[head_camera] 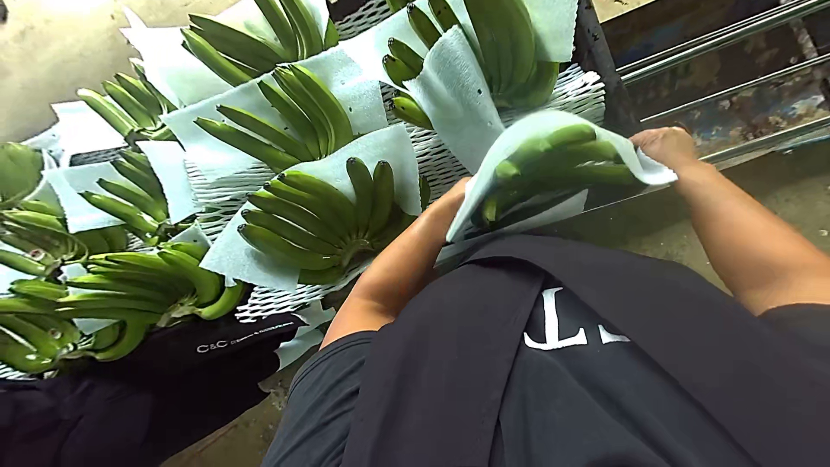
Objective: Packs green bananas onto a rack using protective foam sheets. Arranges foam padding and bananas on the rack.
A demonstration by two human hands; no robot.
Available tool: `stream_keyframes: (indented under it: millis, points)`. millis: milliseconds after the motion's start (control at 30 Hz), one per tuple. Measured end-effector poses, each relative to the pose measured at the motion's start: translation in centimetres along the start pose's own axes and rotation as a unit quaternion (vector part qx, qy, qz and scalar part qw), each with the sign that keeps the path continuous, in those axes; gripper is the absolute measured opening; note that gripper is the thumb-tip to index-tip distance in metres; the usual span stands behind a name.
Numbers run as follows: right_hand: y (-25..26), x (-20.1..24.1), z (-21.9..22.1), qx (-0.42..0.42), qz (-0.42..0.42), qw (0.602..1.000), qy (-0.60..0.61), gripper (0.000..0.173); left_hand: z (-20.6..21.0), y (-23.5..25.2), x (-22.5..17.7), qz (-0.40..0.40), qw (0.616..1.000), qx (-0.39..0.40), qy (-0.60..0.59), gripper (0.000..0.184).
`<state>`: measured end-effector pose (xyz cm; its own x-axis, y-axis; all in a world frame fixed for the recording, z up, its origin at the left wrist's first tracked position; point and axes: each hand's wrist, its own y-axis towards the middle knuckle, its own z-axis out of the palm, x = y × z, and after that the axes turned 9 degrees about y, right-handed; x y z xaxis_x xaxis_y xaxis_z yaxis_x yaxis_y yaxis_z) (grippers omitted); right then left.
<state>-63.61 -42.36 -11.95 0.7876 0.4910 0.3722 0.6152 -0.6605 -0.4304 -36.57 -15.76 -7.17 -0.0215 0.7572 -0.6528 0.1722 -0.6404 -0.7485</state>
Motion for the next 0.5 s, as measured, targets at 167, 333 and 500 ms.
stream_keyframes:
  millis: [167, 333, 500]
  points:
    - [0.4, -3.7, 2.2, -0.021, -0.100, 0.985, 0.141, 0.035, -0.4, -1.0, 1.1, 0.034, 0.992, -0.047, -0.114, 0.031]
    - [-0.5, -2.4, 1.8, 0.028, -0.136, 0.947, 0.291, 0.049, -0.1, 0.2, 1.0, -0.042, 0.974, -0.098, -0.199, 0.036]
    - [-2.0, 0.7, -1.1, 0.049, -0.060, 0.864, 0.498, 0.030, -0.9, -1.5, 1.9, -0.006, 0.970, -0.138, -0.200, 0.033]
